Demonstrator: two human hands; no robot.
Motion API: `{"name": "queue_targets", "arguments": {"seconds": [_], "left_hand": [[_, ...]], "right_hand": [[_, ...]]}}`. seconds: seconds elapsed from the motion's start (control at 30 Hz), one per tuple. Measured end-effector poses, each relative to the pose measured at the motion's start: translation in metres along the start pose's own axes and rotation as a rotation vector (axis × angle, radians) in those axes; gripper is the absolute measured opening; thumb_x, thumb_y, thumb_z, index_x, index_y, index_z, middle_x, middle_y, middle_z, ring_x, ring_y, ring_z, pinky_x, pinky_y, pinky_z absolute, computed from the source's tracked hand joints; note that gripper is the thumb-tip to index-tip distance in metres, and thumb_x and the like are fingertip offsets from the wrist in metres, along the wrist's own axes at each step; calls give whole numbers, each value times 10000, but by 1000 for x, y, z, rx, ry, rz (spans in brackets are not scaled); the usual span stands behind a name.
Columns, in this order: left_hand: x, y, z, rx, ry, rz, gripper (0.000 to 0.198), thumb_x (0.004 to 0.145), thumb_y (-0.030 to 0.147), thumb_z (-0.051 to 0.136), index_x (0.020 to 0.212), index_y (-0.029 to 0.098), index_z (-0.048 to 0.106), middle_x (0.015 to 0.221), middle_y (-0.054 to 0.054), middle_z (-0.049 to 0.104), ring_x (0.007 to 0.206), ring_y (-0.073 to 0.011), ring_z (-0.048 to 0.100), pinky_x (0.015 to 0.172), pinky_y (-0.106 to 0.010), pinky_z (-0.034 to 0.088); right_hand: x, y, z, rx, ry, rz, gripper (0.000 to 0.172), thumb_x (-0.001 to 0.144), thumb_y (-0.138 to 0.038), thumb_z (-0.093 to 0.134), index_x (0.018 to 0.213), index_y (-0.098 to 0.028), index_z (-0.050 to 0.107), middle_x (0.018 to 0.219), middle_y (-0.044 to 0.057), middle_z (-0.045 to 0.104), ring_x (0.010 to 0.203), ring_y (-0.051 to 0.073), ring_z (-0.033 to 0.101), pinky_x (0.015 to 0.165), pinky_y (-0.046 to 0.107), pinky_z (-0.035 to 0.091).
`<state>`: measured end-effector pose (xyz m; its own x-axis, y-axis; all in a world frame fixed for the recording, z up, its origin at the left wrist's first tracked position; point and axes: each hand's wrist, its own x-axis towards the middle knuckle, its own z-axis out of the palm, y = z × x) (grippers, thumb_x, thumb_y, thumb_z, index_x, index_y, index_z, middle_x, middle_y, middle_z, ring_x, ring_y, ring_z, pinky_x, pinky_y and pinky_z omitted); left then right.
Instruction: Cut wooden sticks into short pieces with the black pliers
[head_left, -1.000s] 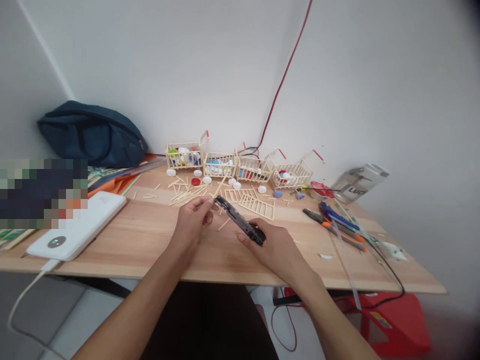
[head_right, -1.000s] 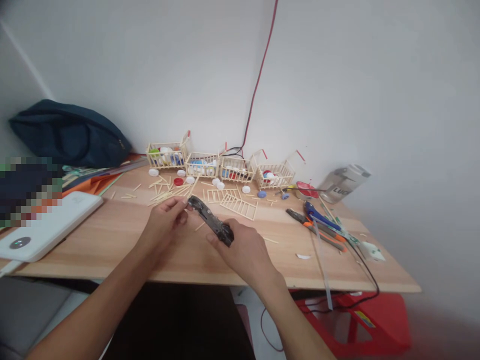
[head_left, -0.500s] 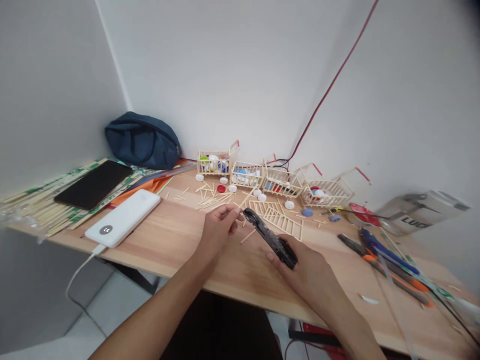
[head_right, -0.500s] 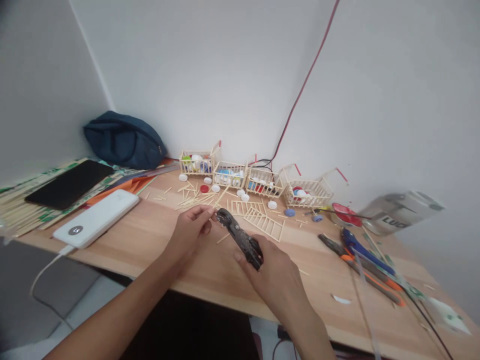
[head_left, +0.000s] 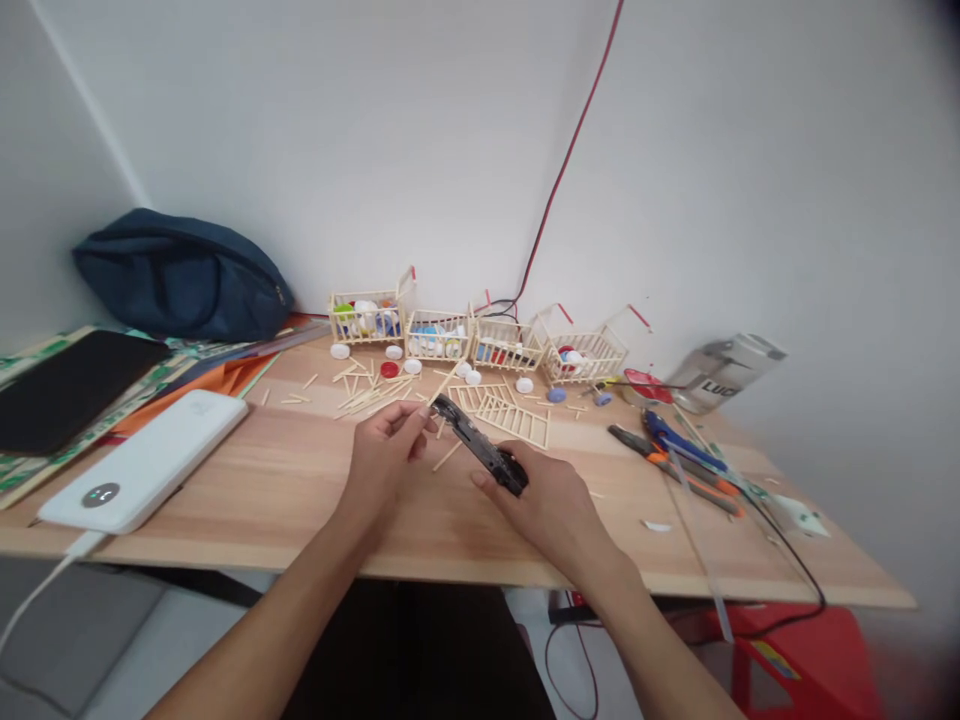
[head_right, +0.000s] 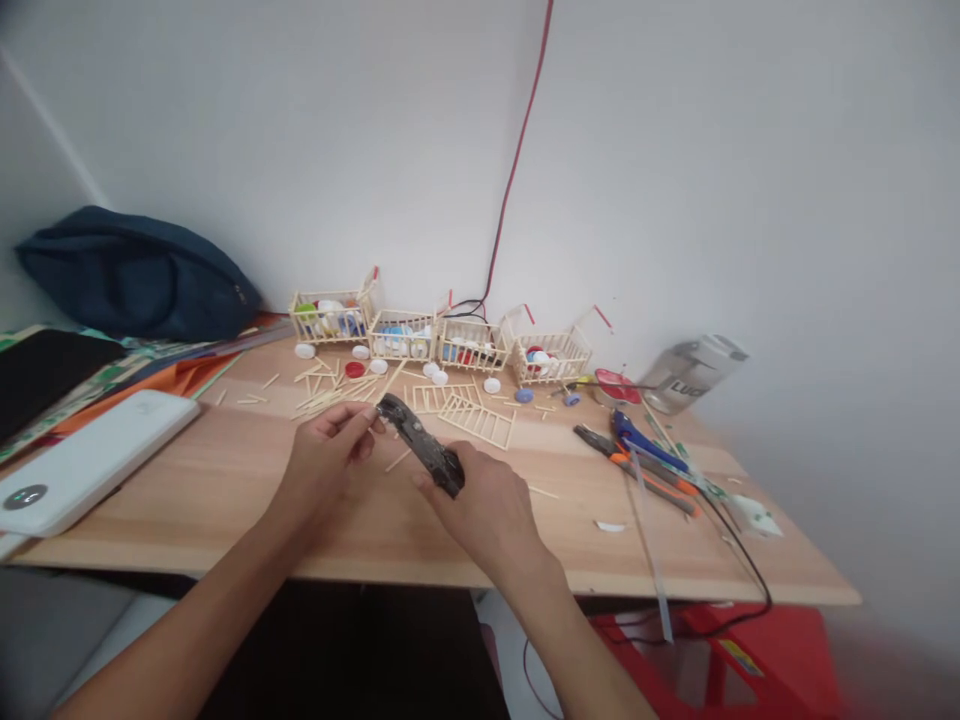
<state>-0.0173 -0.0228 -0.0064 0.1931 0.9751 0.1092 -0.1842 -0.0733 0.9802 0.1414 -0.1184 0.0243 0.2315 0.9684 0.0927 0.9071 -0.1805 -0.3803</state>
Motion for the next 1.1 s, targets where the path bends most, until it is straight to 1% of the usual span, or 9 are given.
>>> {"name": "queue_targets", "arguments": {"seconds": [0.13, 0.27, 0.4, 0.53, 0.63, 0.8, 0.93, 1.0, 1.1], "left_hand": [[0, -1, 2, 25, -5, 9, 223, 715, 371, 639, 726, 149, 626, 647, -8, 606, 458, -64, 405, 451, -195, 318], [-1, -4, 1, 54, -11, 24, 225, 713, 370, 638, 739, 146, 643, 646, -10, 612, 457, -65, 403, 449, -196, 314], [-1, -8, 0, 37, -41, 21, 225, 730, 367, 621, 805, 156, 634, 687, -7, 626, 451, -59, 399, 447, -196, 305], [-1, -8, 0, -13, -32, 11, 224, 709, 353, 643, 815, 157, 613, 682, -3, 622, 455, -56, 401, 454, -194, 301], [-1, -8, 1, -32, -18, 2, 215, 677, 335, 666, 788, 156, 622, 648, 18, 593, 462, -49, 388, 461, -189, 290], [-2, -8, 4, -100, -44, -49, 193, 661, 308, 668, 762, 154, 612, 508, 64, 468, 435, -43, 347, 444, -182, 244], [-3, -7, 5, -146, -62, -92, 204, 666, 303, 668, 768, 139, 601, 507, 58, 471, 429, -42, 345, 440, -186, 236], [-3, -7, 5, -163, -85, -97, 204, 681, 305, 660, 774, 136, 597, 517, 52, 481, 435, -44, 359, 442, -186, 238], [-3, -8, 4, -175, -83, -89, 193, 694, 306, 649, 772, 137, 595, 516, 50, 485, 441, -46, 371, 449, -186, 255]], "right_hand": [[-2, 1, -1, -12, 9, -1, 389, 800, -552, 510, 1050, -270, 604, 879, 36, 704, 813, 236, 642, 636, 292, 388], [-5, 3, 1, -33, 13, 10, 382, 793, -541, 528, 1044, -263, 599, 870, 39, 700, 799, 232, 641, 626, 287, 378], [-7, 3, 3, -38, 24, 9, 364, 801, -534, 521, 1038, -265, 587, 886, 34, 690, 799, 228, 633, 619, 284, 367], [-9, 2, 4, -38, 32, 15, 350, 804, -526, 522, 1033, -268, 579, 893, 31, 682, 801, 226, 627, 613, 282, 360], [-10, 1, 5, -21, 36, 9, 348, 794, -504, 545, 1050, -269, 570, 913, 34, 670, 817, 221, 620, 626, 281, 367], [-10, 1, 12, 20, 70, -28, 396, 776, -444, 576, 1121, -252, 539, 978, 59, 637, 865, 231, 592, 686, 299, 395], [-9, 4, 18, 31, 87, -53, 425, 780, -436, 565, 1157, -246, 514, 1024, 65, 618, 907, 243, 576, 716, 316, 407], [-9, 5, 20, 34, 81, -54, 414, 784, -437, 559, 1153, -255, 512, 1015, 58, 619, 904, 240, 577, 711, 315, 409], [-8, 3, 20, 35, 82, -59, 393, 789, -441, 553, 1139, -266, 513, 995, 49, 625, 894, 235, 580, 704, 312, 407]]}}
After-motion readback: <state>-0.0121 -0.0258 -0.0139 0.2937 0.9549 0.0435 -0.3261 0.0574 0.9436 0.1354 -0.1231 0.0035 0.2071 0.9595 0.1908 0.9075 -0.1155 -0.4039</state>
